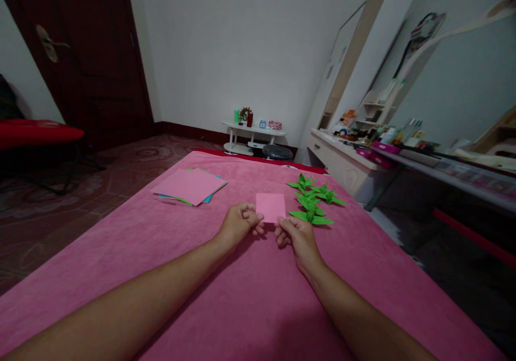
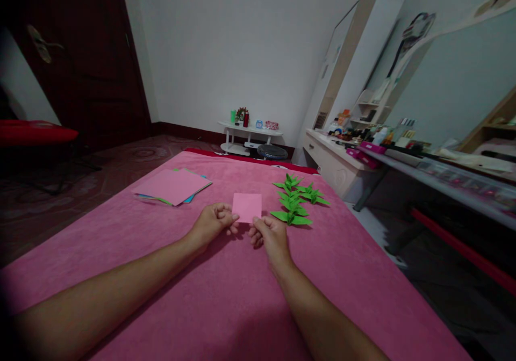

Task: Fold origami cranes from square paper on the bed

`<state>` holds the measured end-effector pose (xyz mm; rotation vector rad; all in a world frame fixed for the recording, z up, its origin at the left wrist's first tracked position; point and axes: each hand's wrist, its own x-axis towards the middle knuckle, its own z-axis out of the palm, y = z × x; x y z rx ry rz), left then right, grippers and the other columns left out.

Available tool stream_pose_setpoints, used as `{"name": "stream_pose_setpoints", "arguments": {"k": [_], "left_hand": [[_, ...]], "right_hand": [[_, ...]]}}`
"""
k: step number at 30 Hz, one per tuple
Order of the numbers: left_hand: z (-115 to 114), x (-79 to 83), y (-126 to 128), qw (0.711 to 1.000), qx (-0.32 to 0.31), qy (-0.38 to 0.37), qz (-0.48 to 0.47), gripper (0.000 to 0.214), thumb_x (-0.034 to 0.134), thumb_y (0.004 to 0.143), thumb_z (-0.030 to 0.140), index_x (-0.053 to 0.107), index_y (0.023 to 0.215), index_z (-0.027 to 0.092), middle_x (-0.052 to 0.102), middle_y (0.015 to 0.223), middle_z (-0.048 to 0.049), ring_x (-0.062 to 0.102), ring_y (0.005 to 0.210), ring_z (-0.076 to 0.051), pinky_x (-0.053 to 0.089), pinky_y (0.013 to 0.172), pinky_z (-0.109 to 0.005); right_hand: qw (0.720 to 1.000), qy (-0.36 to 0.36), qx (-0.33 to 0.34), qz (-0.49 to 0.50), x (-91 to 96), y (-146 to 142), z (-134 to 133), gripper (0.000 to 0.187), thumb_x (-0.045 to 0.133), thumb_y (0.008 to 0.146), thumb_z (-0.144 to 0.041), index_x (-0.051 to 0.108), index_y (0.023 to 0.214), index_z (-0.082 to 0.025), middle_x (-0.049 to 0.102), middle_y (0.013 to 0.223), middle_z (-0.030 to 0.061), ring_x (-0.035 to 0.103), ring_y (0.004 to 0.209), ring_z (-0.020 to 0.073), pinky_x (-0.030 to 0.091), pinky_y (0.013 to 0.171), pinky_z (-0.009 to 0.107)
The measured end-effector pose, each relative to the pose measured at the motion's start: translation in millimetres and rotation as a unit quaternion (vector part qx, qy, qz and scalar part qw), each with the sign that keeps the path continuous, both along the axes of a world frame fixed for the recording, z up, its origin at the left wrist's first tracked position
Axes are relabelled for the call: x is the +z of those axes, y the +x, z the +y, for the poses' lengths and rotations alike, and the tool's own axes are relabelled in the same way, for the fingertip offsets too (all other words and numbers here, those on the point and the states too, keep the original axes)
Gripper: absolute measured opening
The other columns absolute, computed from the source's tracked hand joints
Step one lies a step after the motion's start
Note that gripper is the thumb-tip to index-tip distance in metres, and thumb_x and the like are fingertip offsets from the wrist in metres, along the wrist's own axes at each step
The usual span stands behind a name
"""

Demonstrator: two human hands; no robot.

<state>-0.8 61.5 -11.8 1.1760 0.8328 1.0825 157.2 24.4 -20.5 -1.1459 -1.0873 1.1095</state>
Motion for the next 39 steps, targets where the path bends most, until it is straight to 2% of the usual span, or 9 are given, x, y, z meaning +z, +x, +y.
{"name": "stream_pose_setpoints", "arguments": {"k": [5,9,13,19,24,30,32,36,39], "left_hand": [[5.8,-0.3,-6.0,0.999,0.022,0.024,-0.032,0.044,0.069,0.066,0.026,0.040,0.099,0.018,0.065,0.058,0.0005,0.060,0.047,-0.013,0.044,0.046,-0.021],[13.5,-1.5,-13.1,0.999,0.019,0.033,-0.034,0.041,0.067,0.067,0.025,0.040,0.097,0.019,0.065,0.059,0.0008,0.059,0.047,-0.012,0.042,0.045,-0.020],[19.3,-3.5,-17.2,0.999,0.011,0.043,-0.022,0.033,0.065,0.070,0.026,0.045,0.095,0.017,0.064,0.060,-0.0004,0.057,0.046,-0.010,0.038,0.043,-0.018],[22.9,-7.5,-18.2,0.998,-0.012,0.046,0.037,0.020,0.061,0.071,0.026,0.054,0.086,0.013,0.059,0.054,0.0006,0.051,0.040,-0.008,0.033,0.039,-0.016],[24.6,-9.9,-20.6,0.995,-0.052,0.051,0.064,0.018,0.059,0.072,0.024,0.055,0.086,0.014,0.059,0.052,0.0011,0.052,0.039,-0.008,0.031,0.039,-0.016],[27.7,-13.1,-23.4,0.988,-0.092,0.049,0.110,0.019,0.059,0.071,0.026,0.056,0.085,0.015,0.060,0.052,-0.0001,0.050,0.038,-0.009,0.030,0.039,-0.016],[29.9,-15.0,-26.2,0.981,-0.088,0.080,0.151,0.016,0.059,0.070,0.026,0.059,0.083,0.016,0.060,0.052,-0.0001,0.049,0.039,-0.009,0.031,0.040,-0.017],[35.8,-16.4,-37.1,0.940,-0.055,0.225,0.250,0.005,0.064,0.064,0.021,0.068,0.066,0.018,0.064,0.059,-0.0021,0.054,0.052,-0.012,0.037,0.051,-0.019],[40.1,-15.1,-45.1,0.915,-0.083,0.286,0.271,0.007,0.066,0.063,0.018,0.072,0.065,0.020,0.067,0.069,-0.0044,0.058,0.064,-0.015,0.042,0.060,-0.021]], "right_hand": [[1.000,-0.001,-0.028,0.006,1.9,6.2,2.4,0.035,0.058,0.076,-0.047,0.059,0.073,-0.013,0.061,0.057,0.0017,0.051,0.038,0.0084,0.037,0.036,0.018],[0.983,0.121,-0.111,-0.085,8.3,14.9,4.6,0.028,0.063,0.075,-0.039,0.059,0.091,-0.017,0.061,0.071,0.0009,0.054,0.054,0.0101,0.042,0.045,0.019],[0.943,0.230,-0.123,-0.207,15.9,14.9,2.5,0.024,0.063,0.075,-0.029,0.061,0.098,-0.022,0.056,0.102,0.0057,0.056,0.085,0.0156,0.047,0.059,0.022],[0.909,0.264,-0.077,-0.313,14.1,15.5,1.8,0.025,0.059,0.077,-0.020,0.066,0.100,-0.025,0.053,0.111,0.0069,0.053,0.099,0.0203,0.049,0.069,0.029],[0.872,0.302,-0.030,-0.385,13.3,18.0,3.5,0.023,0.066,0.072,-0.017,0.071,0.092,-0.028,0.056,0.112,0.0060,0.051,0.106,0.0233,0.041,0.092,0.043],[0.859,0.301,0.019,-0.413,13.3,17.2,2.2,0.015,0.060,0.079,-0.019,0.073,0.082,-0.027,0.063,0.096,0.0060,0.055,0.096,0.0225,0.043,0.084,0.040],[0.862,0.289,0.043,-0.414,12.0,16.3,1.7,0.015,0.058,0.081,-0.020,0.072,0.080,-0.025,0.065,0.092,0.0056,0.057,0.090,0.0213,0.044,0.081,0.038],[0.859,0.263,0.091,-0.430,8.6,14.1,1.8,0.017,0.055,0.082,-0.019,0.070,0.077,-0.023,0.067,0.081,0.0039,0.059,0.078,0.0188,0.044,0.076,0.035],[0.855,0.250,0.110,-0.441,6.1,14.0,3.0,0.016,0.054,0.082,-0.017,0.069,0.076,-0.022,0.067,0.079,0.0035,0.059,0.076,0.0182,0.044,0.074,0.033]]}}
